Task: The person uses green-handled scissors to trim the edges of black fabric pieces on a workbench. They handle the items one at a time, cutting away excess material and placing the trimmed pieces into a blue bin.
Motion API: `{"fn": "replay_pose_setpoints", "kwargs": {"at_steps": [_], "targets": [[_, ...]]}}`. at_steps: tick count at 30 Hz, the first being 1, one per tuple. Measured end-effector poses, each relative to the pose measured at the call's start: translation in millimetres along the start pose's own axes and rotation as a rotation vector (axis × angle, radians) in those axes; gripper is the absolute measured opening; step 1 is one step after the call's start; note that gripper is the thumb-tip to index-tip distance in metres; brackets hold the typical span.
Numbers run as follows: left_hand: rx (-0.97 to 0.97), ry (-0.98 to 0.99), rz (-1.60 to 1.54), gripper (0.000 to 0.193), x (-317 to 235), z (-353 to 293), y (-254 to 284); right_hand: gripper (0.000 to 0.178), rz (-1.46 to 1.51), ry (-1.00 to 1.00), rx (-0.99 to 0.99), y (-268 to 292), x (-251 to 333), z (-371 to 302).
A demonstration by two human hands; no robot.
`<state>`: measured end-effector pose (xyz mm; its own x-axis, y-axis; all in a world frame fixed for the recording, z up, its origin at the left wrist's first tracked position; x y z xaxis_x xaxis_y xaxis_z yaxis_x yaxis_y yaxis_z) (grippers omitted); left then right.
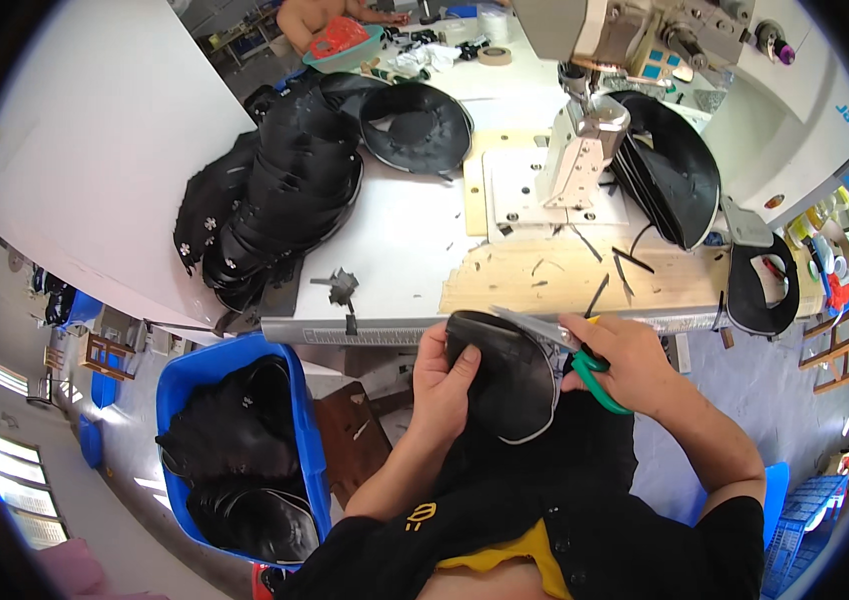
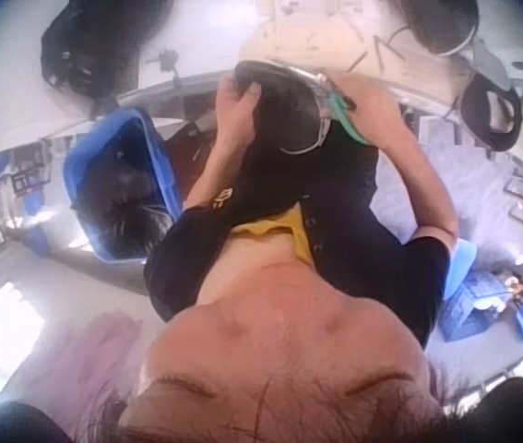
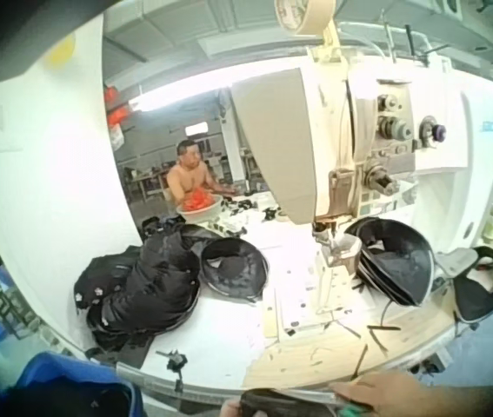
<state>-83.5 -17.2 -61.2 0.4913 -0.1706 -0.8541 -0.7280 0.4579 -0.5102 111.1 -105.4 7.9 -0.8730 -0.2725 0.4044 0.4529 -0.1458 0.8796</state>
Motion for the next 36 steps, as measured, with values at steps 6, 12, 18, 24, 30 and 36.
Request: {"fn": "replay_pose_setpoints", "kwargs": {"at_steps": [6, 12, 18, 24, 30, 36], "targets": [[0.096, 0.004, -0.043, 0.024, 6, 4, -2, 0.061, -0.013, -0.009, 0.052, -7, -6, -1], [0.218, 0.031, -0.058, 0.032, -16, 26, -17, 0.061, 0.17, -0.077, -0.114, -11, -11, 14], [0.241, -0.118, 0.5, 0.032, -25, 112, -12, 0.06, 0.169, -0.113, -0.52, -23, -47, 50], [0.049, -0.115, 0.654, 0.029, 1, 133, 40, 0.062, 0.172, -0.101, -0.635, -44, -86, 58], [0.076, -0.126, 0.539, 0.021, -3, 130, 33, 0.063, 0.165, -0.121, -0.674, -43, -85, 56], [0.093, -0.065, 0.574, 0.022, 0, 131, 39, 0.066, 0.152, -0.096, -0.569, -49, -88, 59]]}}
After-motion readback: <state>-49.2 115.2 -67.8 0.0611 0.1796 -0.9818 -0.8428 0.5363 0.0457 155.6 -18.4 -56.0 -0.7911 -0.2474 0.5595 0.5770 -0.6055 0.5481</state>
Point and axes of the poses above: each hand's wrist, its own z-axis towards the middle knuckle, its own y-axis out of the back of the hand, x = y × z, the point moved 3 cm from there along z, towards the middle knuckle, and after that the axes turned 5 degrees about x, right-handed, at the moved point
